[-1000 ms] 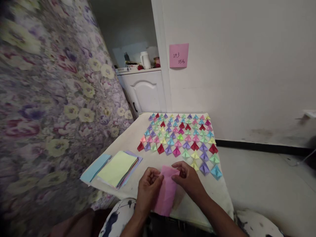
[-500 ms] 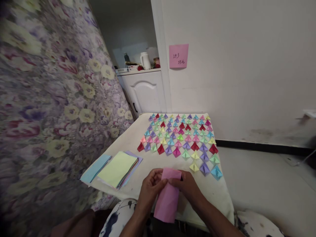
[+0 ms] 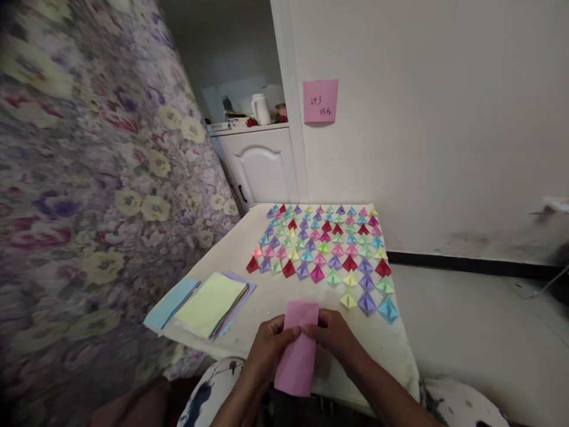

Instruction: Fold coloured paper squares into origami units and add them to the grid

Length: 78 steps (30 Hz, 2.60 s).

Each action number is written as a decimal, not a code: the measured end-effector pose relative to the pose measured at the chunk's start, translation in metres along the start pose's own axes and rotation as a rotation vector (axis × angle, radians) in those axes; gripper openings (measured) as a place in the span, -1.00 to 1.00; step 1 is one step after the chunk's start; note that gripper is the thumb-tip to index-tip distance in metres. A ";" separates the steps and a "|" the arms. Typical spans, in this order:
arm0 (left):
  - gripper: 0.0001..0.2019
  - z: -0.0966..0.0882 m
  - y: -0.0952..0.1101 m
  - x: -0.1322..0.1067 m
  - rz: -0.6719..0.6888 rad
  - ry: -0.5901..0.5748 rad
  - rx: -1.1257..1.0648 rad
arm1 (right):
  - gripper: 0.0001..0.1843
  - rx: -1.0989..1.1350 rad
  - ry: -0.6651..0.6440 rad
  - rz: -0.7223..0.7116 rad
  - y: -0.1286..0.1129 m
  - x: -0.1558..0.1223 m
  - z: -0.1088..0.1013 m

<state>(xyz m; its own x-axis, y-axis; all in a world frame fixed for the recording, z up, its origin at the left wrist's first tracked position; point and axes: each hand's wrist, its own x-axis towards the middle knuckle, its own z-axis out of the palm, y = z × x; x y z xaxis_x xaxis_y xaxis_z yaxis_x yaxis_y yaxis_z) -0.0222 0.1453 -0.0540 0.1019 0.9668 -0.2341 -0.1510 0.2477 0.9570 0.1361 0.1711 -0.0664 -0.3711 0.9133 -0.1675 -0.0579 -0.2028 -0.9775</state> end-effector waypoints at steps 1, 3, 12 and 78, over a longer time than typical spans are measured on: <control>-0.76 0.000 0.001 0.000 0.001 0.011 -0.010 | -0.77 -0.003 -0.015 -0.007 0.000 0.000 0.000; -0.76 0.000 0.002 0.000 0.005 0.024 -0.035 | -0.77 -0.012 -0.024 -0.018 0.000 0.000 0.001; -0.77 0.002 0.005 0.000 0.020 0.046 -0.111 | -0.70 -0.124 0.089 -0.005 0.001 0.003 -0.001; -0.69 0.005 -0.007 0.004 -0.056 0.016 -0.076 | -0.73 0.064 0.106 -0.048 -0.007 -0.001 0.001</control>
<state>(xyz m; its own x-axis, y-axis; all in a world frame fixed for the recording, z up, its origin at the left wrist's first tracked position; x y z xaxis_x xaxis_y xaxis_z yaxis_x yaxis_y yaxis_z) -0.0153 0.1466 -0.0610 0.0971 0.9520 -0.2902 -0.2201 0.3049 0.9266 0.1358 0.1710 -0.0590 -0.2672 0.9539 -0.1368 -0.1336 -0.1772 -0.9751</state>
